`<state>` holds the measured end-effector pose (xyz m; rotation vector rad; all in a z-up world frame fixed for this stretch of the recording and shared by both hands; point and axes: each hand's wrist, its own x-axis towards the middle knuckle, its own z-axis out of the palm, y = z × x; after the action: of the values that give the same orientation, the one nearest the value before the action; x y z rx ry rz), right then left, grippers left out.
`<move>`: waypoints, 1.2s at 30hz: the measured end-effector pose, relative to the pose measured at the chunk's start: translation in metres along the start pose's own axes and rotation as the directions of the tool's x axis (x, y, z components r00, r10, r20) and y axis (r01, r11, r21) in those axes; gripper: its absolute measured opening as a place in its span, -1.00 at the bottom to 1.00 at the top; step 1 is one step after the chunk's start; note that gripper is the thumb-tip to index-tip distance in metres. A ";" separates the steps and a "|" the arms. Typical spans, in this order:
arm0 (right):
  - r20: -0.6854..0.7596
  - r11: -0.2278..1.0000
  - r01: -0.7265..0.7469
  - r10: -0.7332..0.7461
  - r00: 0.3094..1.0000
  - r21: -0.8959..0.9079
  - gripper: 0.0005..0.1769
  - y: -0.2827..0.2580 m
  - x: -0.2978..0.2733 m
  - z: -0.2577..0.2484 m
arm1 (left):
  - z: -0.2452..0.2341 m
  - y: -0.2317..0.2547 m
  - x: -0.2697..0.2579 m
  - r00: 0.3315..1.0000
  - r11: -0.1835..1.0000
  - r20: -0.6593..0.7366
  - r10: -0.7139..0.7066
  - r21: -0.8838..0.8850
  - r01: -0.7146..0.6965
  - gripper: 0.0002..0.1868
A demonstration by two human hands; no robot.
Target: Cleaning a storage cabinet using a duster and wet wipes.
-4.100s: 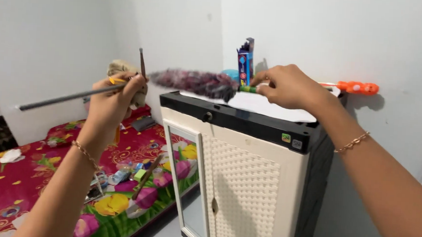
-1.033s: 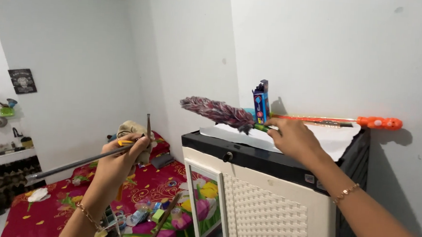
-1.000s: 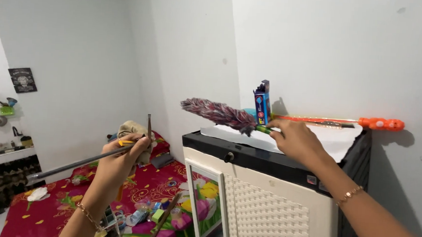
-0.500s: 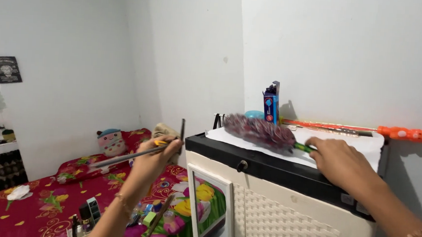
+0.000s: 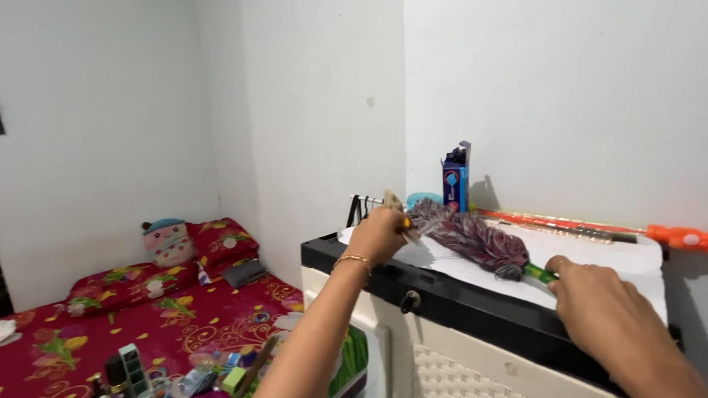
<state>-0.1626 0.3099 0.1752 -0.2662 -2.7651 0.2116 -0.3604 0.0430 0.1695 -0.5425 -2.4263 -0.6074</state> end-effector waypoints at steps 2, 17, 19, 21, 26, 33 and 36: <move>-0.028 1.000 0.019 -0.019 0.999 -0.002 -0.69 0.001 -0.001 0.000 | 0.022 -0.009 0.013 0.999 0.985 0.036 0.039 0.166 -0.045 -0.83; 0.042 0.990 0.127 -0.124 0.991 -0.060 -0.63 0.005 0.005 0.010 | 0.020 -0.027 0.022 0.954 0.975 0.291 0.070 0.182 -0.127 -0.77; 0.010 0.984 0.180 -0.180 0.984 -0.009 -0.67 0.008 0.007 0.011 | 0.033 -0.033 0.028 0.972 0.967 0.234 0.034 0.238 -0.091 -0.65; 0.048 0.978 0.205 -0.204 0.978 -0.031 -0.58 0.009 0.007 0.008 | 0.028 -0.023 0.019 0.975 0.963 0.224 -0.004 0.263 -0.056 -0.68; 0.163 0.941 0.251 -0.218 0.962 -0.225 -0.48 0.018 0.021 0.006 | 0.026 -0.026 0.015 0.978 0.927 0.197 -0.067 0.375 -0.012 -0.67; 0.069 0.855 0.426 -0.426 0.902 -0.297 -0.51 0.013 0.032 -0.027 | 0.022 -0.019 0.004 0.987 0.936 0.072 -0.144 0.333 0.113 -0.70; 0.045 0.837 0.481 -0.487 0.872 -0.261 -0.59 -0.009 0.045 -0.043 | 0.010 0.000 -0.002 0.981 0.930 0.105 -0.164 0.349 0.119 -0.63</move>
<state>-0.1901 0.3152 0.2314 0.3717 -2.7239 -0.2929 -0.3631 0.0477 0.1608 -0.2704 -2.6357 -0.1995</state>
